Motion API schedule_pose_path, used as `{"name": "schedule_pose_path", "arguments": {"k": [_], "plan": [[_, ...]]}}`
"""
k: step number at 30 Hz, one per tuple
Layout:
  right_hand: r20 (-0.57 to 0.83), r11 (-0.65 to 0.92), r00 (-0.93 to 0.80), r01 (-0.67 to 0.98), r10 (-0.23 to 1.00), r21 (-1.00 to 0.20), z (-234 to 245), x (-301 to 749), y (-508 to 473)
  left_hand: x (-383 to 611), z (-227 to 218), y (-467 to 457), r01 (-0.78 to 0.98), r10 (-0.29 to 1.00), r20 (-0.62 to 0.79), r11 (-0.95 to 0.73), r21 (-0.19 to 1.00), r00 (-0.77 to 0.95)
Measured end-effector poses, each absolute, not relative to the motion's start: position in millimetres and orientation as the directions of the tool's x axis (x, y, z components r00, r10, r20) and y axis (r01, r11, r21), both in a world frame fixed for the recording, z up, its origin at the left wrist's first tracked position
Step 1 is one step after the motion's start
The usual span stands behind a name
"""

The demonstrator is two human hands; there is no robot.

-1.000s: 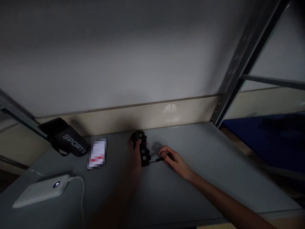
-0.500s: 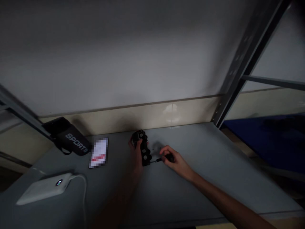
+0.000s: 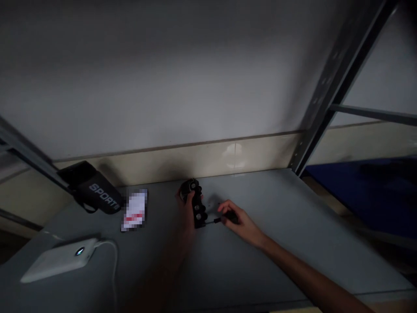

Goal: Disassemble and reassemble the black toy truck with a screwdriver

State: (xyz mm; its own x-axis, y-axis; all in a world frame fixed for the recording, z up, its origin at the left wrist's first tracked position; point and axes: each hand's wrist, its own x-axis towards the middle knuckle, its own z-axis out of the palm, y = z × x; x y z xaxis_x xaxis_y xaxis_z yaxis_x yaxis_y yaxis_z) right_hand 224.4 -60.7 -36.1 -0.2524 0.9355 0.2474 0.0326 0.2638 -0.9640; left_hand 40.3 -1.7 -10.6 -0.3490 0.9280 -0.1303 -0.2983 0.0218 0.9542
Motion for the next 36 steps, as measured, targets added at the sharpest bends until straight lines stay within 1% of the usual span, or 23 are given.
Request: {"name": "schedule_pose_path", "arguments": {"k": [3, 8, 13, 18, 23, 27, 31, 33, 36], "plan": [[0.194, 0.213, -0.282, 0.038, 0.940, -0.976, -36.0, 224.7, -60.7, 39.9, -12.0, -0.6, -0.310, 0.930, -0.132, 0.021, 0.950, -0.342], [0.267, 0.286, -0.256, 0.042, 0.929, -0.957, -34.9, 225.4, -60.7, 39.9, -12.0, -1.3, -0.306, 0.932, -0.128, 0.019, 0.952, -0.339], [0.180, 0.201, -0.320, 0.032, 0.930, -0.979, -30.4, 227.9, -61.0, 40.1, -10.2, -3.9, -0.295, 0.935, -0.130, 0.029, 0.955, -0.330], [0.262, 0.278, -0.259, 0.025, 0.929, -0.960, -28.7, 228.4, -61.0, 40.5, -11.0, -3.0, -0.293, 0.934, -0.103, -0.002, 0.956, -0.343], [0.227, 0.244, -0.264, 0.032, 0.937, -0.969, -31.2, 227.1, -61.7, 40.3, -11.6, -1.3, -0.291, 0.933, -0.113, 0.009, 0.957, -0.342], [0.266, 0.283, -0.252, 0.034, 0.931, -0.958, -29.6, 226.6, -62.4, 39.5, -12.7, 0.0, -0.291, 0.931, -0.123, 0.019, 0.956, -0.343], [0.187, 0.201, -0.254, 0.031, 0.949, -0.979, -27.8, 226.1, -63.5, 39.4, -12.6, -0.3, -0.291, 0.935, -0.136, 0.037, 0.956, -0.327], [0.206, 0.220, -0.246, 0.031, 0.947, -0.975, -28.1, 225.7, -63.7, 39.3, -12.1, -1.1, -0.293, 0.937, -0.134, 0.035, 0.955, -0.324], [0.271, 0.280, -0.234, 0.005, 0.933, -0.960, -28.8, 225.1, -63.9, 38.8, -11.1, -2.4, -0.291, 0.933, -0.148, 0.049, 0.956, -0.329]]}}
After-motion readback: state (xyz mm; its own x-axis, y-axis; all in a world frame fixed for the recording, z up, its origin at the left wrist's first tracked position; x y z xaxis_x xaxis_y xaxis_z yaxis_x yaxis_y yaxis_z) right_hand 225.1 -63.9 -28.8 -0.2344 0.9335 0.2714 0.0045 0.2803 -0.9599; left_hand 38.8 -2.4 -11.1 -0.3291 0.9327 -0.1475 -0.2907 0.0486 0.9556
